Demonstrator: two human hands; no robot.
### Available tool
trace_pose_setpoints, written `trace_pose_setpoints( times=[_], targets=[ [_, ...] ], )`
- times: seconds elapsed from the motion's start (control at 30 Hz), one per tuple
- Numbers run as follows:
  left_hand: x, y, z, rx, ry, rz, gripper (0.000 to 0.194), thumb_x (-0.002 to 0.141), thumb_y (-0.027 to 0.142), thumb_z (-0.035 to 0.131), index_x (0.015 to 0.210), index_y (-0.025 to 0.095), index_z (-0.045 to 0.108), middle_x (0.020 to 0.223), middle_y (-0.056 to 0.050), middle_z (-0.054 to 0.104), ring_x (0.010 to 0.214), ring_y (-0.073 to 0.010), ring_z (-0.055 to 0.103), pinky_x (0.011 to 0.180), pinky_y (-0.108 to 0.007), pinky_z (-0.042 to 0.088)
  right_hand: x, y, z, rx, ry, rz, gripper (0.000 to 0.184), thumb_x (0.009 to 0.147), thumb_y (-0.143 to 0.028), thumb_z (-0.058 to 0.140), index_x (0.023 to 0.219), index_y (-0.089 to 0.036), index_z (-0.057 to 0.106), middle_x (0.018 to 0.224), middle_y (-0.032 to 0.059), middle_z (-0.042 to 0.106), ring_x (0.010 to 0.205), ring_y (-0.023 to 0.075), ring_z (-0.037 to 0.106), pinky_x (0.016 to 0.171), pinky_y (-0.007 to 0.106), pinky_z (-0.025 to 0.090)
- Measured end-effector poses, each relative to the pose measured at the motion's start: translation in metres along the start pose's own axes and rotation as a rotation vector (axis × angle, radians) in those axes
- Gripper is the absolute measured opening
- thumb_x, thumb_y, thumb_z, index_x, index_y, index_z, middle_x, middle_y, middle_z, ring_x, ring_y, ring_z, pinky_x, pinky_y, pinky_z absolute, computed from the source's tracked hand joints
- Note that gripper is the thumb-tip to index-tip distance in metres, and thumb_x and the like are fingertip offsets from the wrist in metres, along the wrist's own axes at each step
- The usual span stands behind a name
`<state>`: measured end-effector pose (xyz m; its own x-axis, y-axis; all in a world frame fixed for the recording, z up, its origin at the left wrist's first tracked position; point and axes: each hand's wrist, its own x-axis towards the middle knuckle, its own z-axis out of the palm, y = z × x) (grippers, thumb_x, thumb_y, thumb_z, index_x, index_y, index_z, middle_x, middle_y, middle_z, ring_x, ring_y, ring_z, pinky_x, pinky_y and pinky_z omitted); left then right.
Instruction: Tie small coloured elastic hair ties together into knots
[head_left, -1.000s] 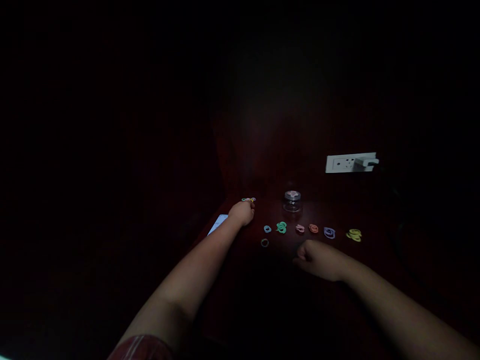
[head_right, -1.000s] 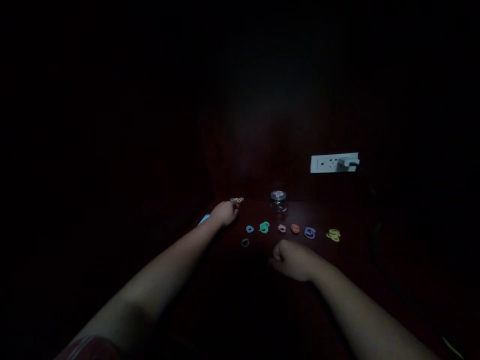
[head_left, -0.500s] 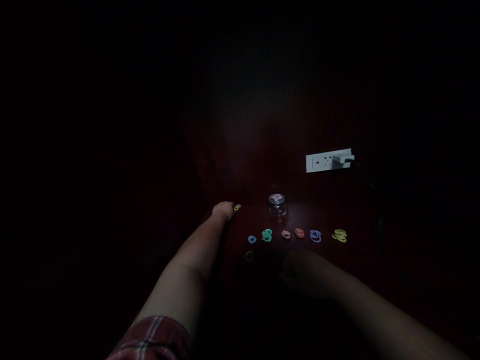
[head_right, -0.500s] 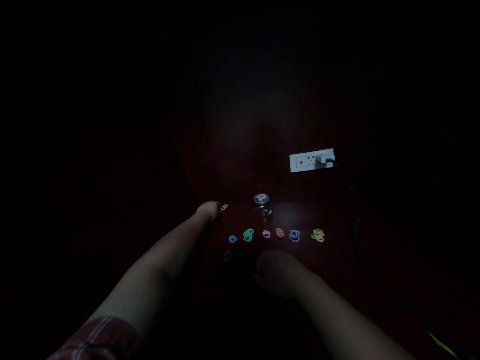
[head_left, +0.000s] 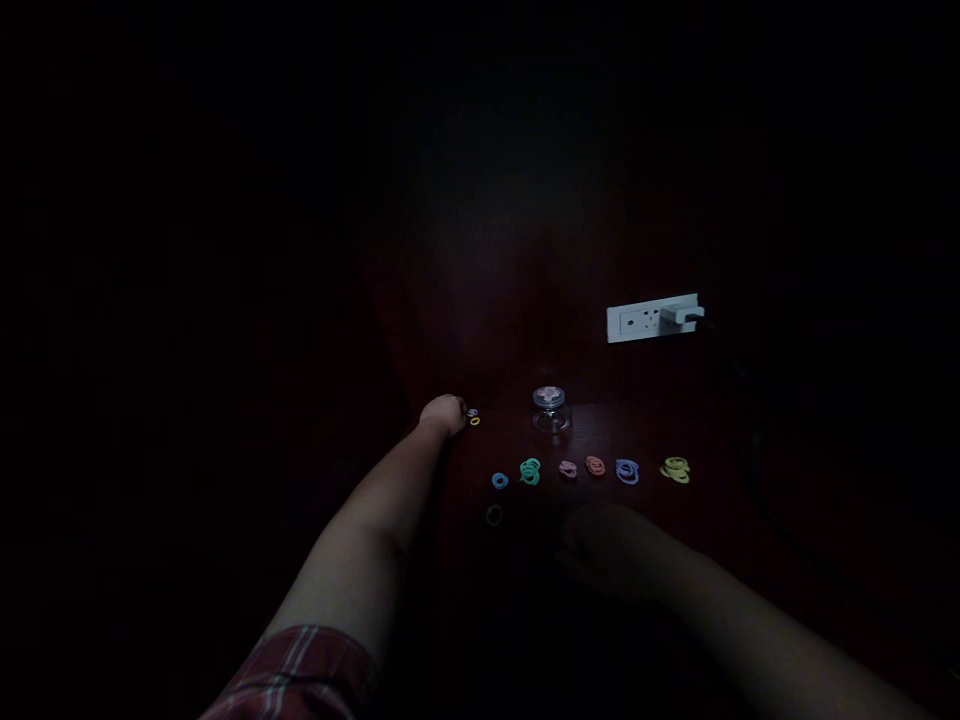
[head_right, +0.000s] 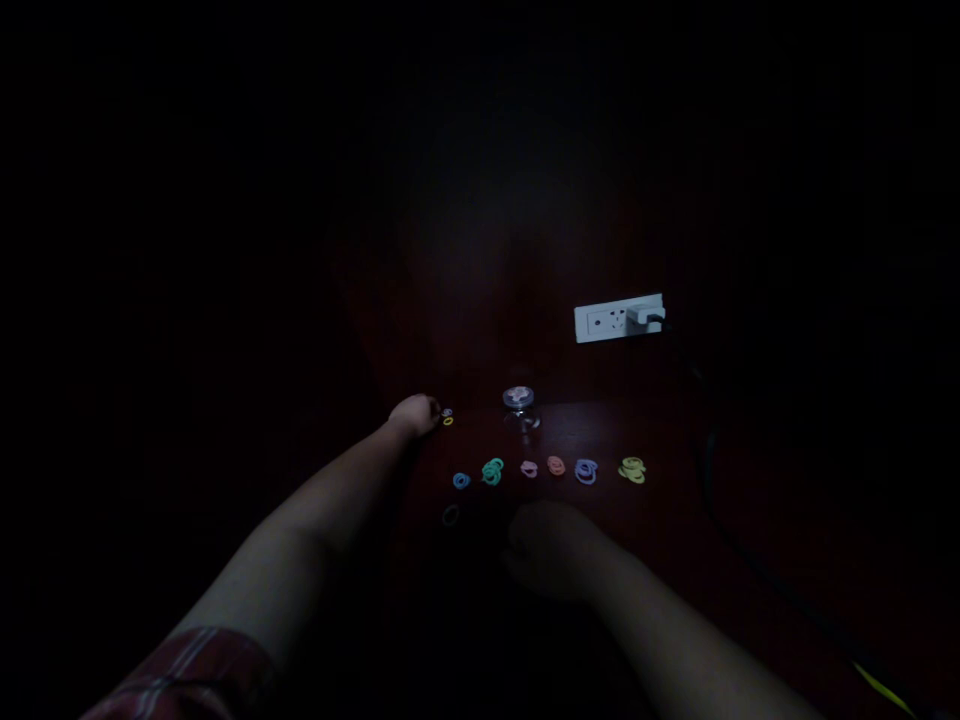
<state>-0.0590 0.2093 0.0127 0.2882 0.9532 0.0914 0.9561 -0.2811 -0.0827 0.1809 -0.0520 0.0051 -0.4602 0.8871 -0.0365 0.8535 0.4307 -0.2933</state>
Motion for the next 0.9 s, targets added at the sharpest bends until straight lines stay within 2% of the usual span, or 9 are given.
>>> trace_pose_setpoints(
  times=[0.17,0.27,0.4,0.5,0.63,0.67,0.77,0.83,0.9],
  targets=[
    [-0.004,0.009,-0.001,-0.009,-0.015,0.085,0.023,0.079,0.033,0.057,0.092,0.023,0.072,0.1,-0.007,0.071,0.094,-0.0196,0.065,0.082,-0.024,0.047,-0.001,-0.002,-0.003,0.0,-0.002,0.01,0.028,0.082,-0.034,0.05,0.074,-0.018,0.071,0.083,0.0082,0.072,0.072,0.0203,0.066,0.057,0.027,0.037],
    [-0.008,0.012,0.0,-0.017,0.008,0.075,0.022,0.08,0.031,0.055,0.085,0.019,0.072,0.095,-0.01,0.071,0.09,-0.0208,0.065,0.08,-0.026,0.047,-0.001,-0.003,-0.004,0.003,0.001,0.007,0.027,0.081,-0.033,0.05,0.073,-0.018,0.071,0.082,0.0082,0.072,0.071,0.0199,0.065,0.056,0.026,0.037],
    [-0.018,0.017,-0.004,-0.066,0.088,0.049,0.025,0.083,0.031,0.051,0.085,0.015,0.07,0.099,-0.014,0.069,0.091,-0.0225,0.064,0.08,-0.028,0.047,-0.001,-0.003,-0.003,-0.008,-0.011,-0.001,0.028,0.081,-0.034,0.05,0.074,-0.017,0.072,0.084,0.0094,0.073,0.07,0.0197,0.065,0.056,0.026,0.038],
    [-0.033,0.025,-0.014,-0.139,0.17,0.054,0.026,0.086,0.03,0.047,0.088,0.013,0.066,0.099,-0.015,0.067,0.088,-0.022,0.063,0.077,-0.029,0.047,-0.001,-0.003,-0.003,-0.033,0.002,-0.01,0.029,0.082,-0.034,0.051,0.075,-0.017,0.072,0.084,0.0101,0.073,0.071,0.0204,0.065,0.056,0.027,0.038],
    [-0.068,0.046,-0.028,-0.261,0.238,0.129,0.02,0.086,0.03,0.047,0.089,0.016,0.061,0.089,-0.007,0.067,0.076,-0.016,0.061,0.069,-0.025,0.046,0.001,-0.001,-0.002,-0.036,0.026,-0.048,0.026,0.081,-0.034,0.054,0.07,-0.016,0.07,0.079,0.0088,0.072,0.067,0.0186,0.064,0.055,0.026,0.036],
    [-0.079,0.053,-0.03,-0.314,0.257,0.162,0.02,0.087,0.031,0.045,0.089,0.017,0.059,0.086,-0.005,0.067,0.074,-0.0144,0.061,0.068,-0.023,0.046,0.002,0.0,-0.001,-0.02,0.03,-0.045,0.026,0.08,-0.034,0.055,0.068,-0.017,0.069,0.076,0.008,0.071,0.065,0.0176,0.062,0.053,0.025,0.035],
    [-0.113,0.079,-0.03,-0.753,0.322,0.278,0.02,0.085,0.034,0.051,0.088,0.015,0.057,0.077,-0.003,0.064,0.068,-0.0125,0.058,0.063,-0.022,0.046,0.005,0.007,0.005,0.11,0.076,-0.014,0.019,0.076,-0.033,0.061,0.067,-0.017,0.066,0.07,0.0043,0.068,0.057,0.0136,0.056,0.05,0.024,0.032],
    [-0.134,0.097,-0.029,-0.925,0.276,0.325,0.02,0.083,0.033,0.055,0.088,0.014,0.058,0.075,-0.003,0.062,0.066,-0.0116,0.057,0.062,-0.021,0.046,0.006,0.012,0.011,0.274,0.122,0.012,0.013,0.074,-0.03,0.064,0.07,-0.017,0.063,0.067,0.0014,0.064,0.055,0.011,0.051,0.049,0.022,0.031],
    [-0.151,0.114,-0.029,-1.044,0.216,0.341,0.021,0.081,0.032,0.058,0.089,0.013,0.059,0.075,-0.003,0.062,0.067,-0.0113,0.058,0.062,-0.021,0.047,0.006,0.014,0.015,0.348,0.137,0.019,0.013,0.075,-0.029,0.064,0.081,-0.018,0.062,0.069,-0.0005,0.063,0.056,0.0095,0.051,0.049,0.02,0.033]
  ],
)
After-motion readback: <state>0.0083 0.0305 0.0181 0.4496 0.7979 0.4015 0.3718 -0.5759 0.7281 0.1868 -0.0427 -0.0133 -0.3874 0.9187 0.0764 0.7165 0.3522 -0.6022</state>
